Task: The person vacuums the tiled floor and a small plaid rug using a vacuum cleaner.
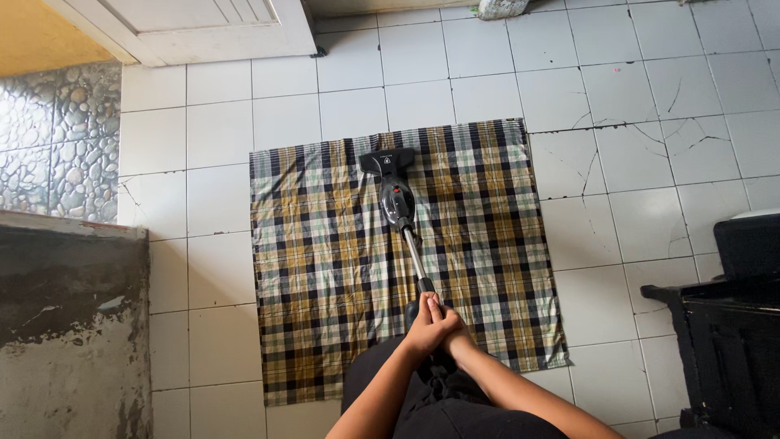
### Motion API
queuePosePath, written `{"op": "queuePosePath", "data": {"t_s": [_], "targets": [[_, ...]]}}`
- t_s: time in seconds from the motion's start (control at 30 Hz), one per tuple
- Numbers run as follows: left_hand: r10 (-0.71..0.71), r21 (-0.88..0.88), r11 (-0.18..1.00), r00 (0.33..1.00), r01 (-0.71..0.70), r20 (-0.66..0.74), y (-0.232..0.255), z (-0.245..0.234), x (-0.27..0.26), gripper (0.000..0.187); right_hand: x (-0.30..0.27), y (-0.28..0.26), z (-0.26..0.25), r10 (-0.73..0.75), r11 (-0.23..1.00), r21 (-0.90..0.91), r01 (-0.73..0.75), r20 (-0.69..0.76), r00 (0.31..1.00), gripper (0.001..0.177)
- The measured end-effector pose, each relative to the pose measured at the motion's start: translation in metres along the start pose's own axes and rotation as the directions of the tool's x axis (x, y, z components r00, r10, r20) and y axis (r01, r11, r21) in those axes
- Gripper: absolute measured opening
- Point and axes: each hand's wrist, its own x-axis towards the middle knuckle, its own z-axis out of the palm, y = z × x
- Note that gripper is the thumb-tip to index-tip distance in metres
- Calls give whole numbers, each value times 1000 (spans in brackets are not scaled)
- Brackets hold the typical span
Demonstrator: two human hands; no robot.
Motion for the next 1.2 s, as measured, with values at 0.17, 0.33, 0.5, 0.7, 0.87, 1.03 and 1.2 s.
{"op": "queuePosePath", "data": {"t_s": [0.17, 0.33, 0.5, 0.7, 0.87, 1.03, 1.2], "targets": [[10, 13, 1000, 999, -9, -50, 13, 3, 18, 45, 25, -9, -3, -3, 999, -36, 4, 21, 1000, 74], [-55, 35, 998, 996, 57, -76, 25, -1, 33, 50, 47, -17, -3, -26, 999, 34, 23, 91, 996, 73], [-64, -31, 998, 996, 62, -64, 15, -10, 57, 52, 63, -23, 2, -3, 996, 88, -6, 100, 995, 72], [-9, -5, 1000, 995, 9, -103, -6, -25, 89, 56, 83, -28, 9, -84, 988, 136, 73, 74, 994, 71], [-86, -1, 996, 987, 87, -134, 19, -21, 99, 71, 91, -47, 6, -77, 997, 23, 76, 43, 996, 70], [-63, 64, 995, 985, 74, -162, 53, -14, 99, 78, 91, -78, 1, -109, 990, -84, 109, 14, 994, 68], [-13, 33, 999, 975, 21, -224, 77, -12, 90, 72, 87, -107, -5, -203, 969, -147, 197, -23, 979, 67]]}}
